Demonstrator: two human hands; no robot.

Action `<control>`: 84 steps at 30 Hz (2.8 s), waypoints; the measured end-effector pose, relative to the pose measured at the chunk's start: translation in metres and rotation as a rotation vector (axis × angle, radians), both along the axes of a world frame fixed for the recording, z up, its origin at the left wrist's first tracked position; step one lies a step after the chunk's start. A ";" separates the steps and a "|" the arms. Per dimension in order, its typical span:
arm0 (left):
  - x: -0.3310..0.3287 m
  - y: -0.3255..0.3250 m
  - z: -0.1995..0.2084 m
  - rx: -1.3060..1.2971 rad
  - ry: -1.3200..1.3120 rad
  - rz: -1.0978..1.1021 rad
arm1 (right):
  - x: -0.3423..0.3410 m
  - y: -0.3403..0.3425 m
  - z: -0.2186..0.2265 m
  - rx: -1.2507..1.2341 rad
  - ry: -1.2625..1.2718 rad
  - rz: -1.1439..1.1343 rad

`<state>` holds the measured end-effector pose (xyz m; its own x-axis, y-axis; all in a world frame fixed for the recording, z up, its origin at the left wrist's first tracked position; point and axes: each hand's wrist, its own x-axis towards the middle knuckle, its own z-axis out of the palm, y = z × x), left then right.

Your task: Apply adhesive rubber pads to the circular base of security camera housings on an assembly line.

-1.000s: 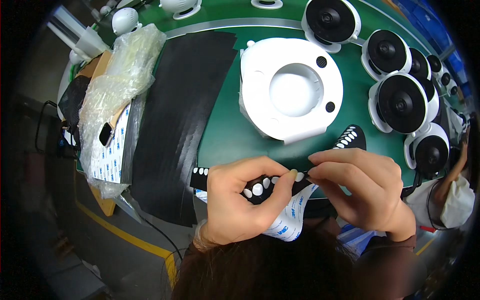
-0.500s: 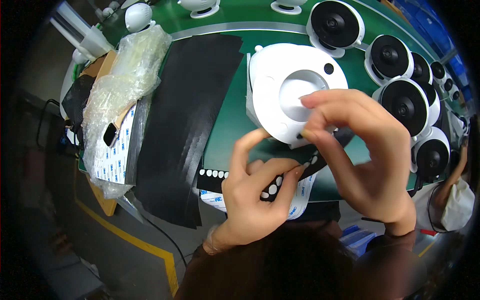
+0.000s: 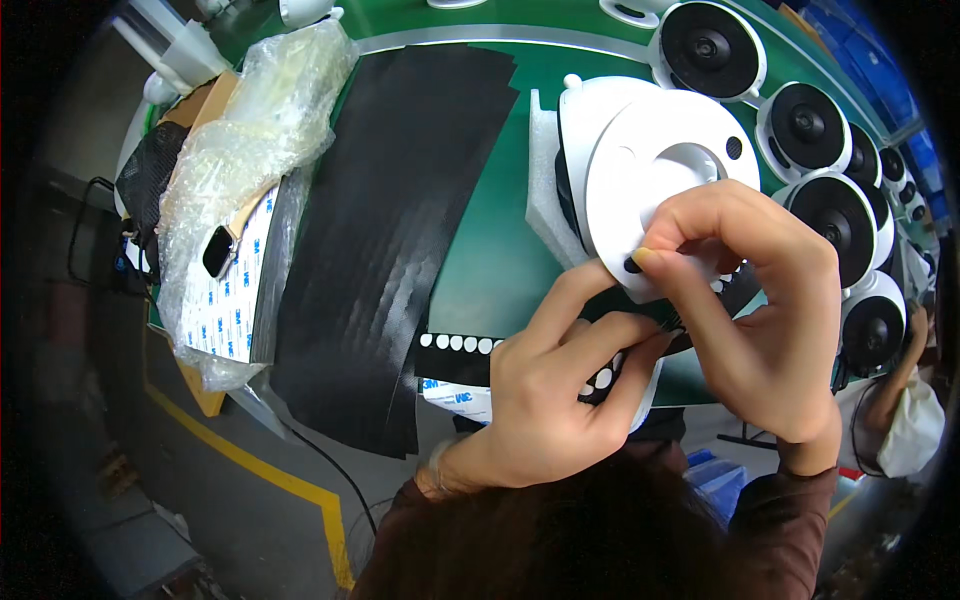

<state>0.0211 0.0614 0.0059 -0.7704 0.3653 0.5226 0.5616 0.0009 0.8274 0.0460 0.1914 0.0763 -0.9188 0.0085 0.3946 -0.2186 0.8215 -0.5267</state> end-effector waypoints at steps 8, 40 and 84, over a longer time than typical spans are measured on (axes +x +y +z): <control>0.000 -0.004 0.000 -0.026 -0.011 -0.005 | -0.002 -0.002 0.004 0.022 -0.016 -0.002; 0.006 -0.022 0.040 -0.233 0.065 -0.147 | 0.053 0.017 -0.011 0.022 0.192 0.211; 0.020 -0.026 0.004 -0.198 0.059 0.174 | -0.006 0.021 0.029 0.156 0.149 0.155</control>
